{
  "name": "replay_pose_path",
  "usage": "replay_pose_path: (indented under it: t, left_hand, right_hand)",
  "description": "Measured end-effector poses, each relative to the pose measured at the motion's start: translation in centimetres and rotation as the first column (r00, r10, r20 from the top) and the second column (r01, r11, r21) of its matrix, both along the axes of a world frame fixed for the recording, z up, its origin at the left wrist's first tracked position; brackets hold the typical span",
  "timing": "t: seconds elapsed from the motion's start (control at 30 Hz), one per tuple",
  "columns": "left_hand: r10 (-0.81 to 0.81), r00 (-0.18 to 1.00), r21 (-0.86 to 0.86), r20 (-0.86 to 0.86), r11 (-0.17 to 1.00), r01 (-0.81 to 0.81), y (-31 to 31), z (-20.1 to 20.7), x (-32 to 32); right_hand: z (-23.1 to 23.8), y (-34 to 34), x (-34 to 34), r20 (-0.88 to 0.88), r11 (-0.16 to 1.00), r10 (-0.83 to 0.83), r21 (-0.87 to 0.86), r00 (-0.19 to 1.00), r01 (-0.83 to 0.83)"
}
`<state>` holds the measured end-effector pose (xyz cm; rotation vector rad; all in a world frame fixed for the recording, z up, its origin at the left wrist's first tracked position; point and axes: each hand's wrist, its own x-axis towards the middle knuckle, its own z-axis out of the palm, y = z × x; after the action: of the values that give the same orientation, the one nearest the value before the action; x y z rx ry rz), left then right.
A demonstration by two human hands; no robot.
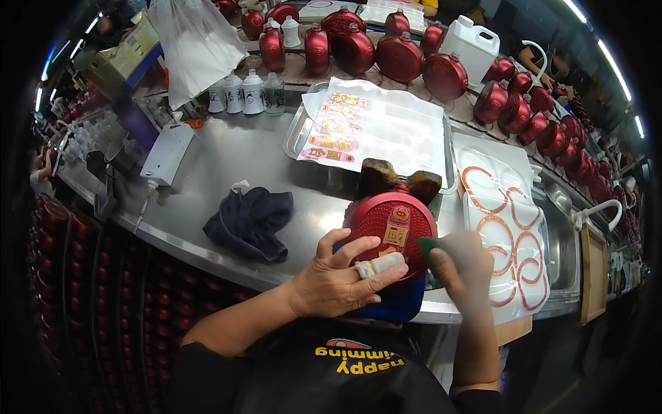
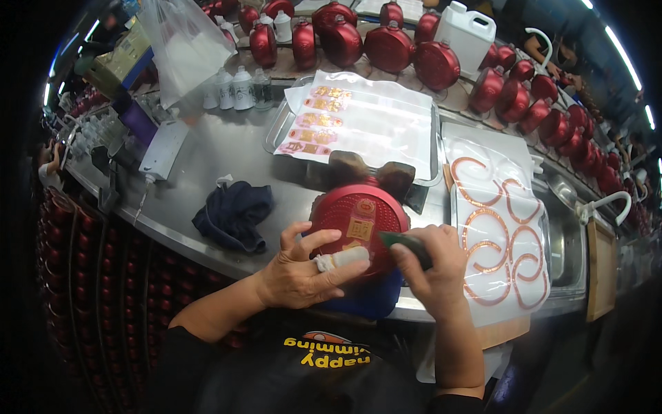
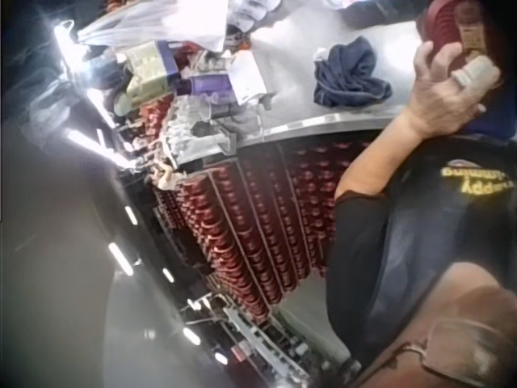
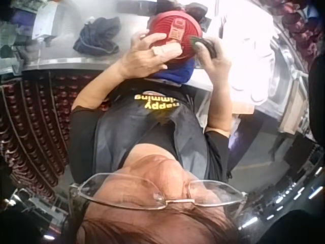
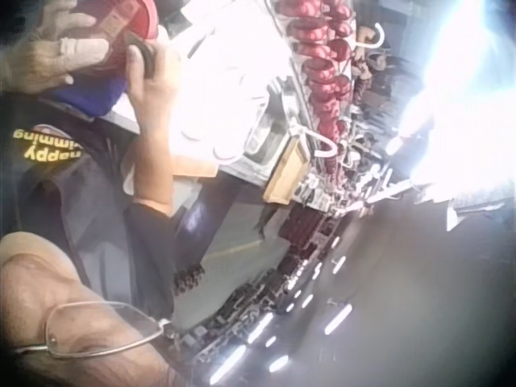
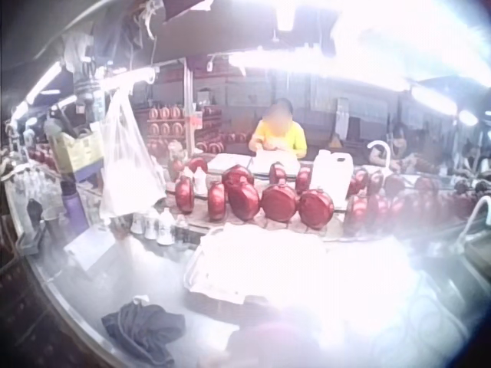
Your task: The person applies gold stickers to red spherical ornaments, presses them into place, and wipes the surface with a cloth. They repeat this process for multiple ornaments, placing finished ones on a nearby rack.
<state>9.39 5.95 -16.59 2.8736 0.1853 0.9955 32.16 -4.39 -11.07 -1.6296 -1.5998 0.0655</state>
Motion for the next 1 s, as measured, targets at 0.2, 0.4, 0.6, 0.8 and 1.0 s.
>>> replay_pose_path:
  t: [0.2, 0.4, 0.6, 0.8, 1.0]
  left_hand:
    - [0.104, 0.995, 0.164, 0.001, 0.981, -0.103, -2.3, -1.5, 0.1]
    - [0.159, 0.979, 0.075, 0.124, 0.983, -0.17, -3.6, -2.2, -0.4]
    - [0.167, 0.984, 0.007, -0.064, 0.986, -0.167, 0.4, 0.9, 1.3]
    - [0.136, 0.99, 0.018, -0.024, 0.991, -0.136, 4.5, 2.3, 4.0]
    - [0.278, 0.953, -0.196, 0.119, 0.948, -0.252, 1.0, -0.2, 0.1]
  right_hand:
    - [-0.9, -1.6, 0.6, -0.028, 0.994, 0.033, -0.104, 0.999, -0.036]
    - [2.8, 4.8, -0.1, 0.314, 0.937, 0.324, -0.234, 0.893, -0.257]
    - [1.5, 6.8, 2.0, -0.002, 1.0, -0.013, 0.024, 1.0, 0.013]
    - [-1.0, 3.1, 2.8, -0.016, 0.999, -0.045, 0.012, 0.999, 0.045]
    - [1.9, 3.0, -1.0, 0.489, 0.927, 0.311, 0.031, 0.815, -0.373]
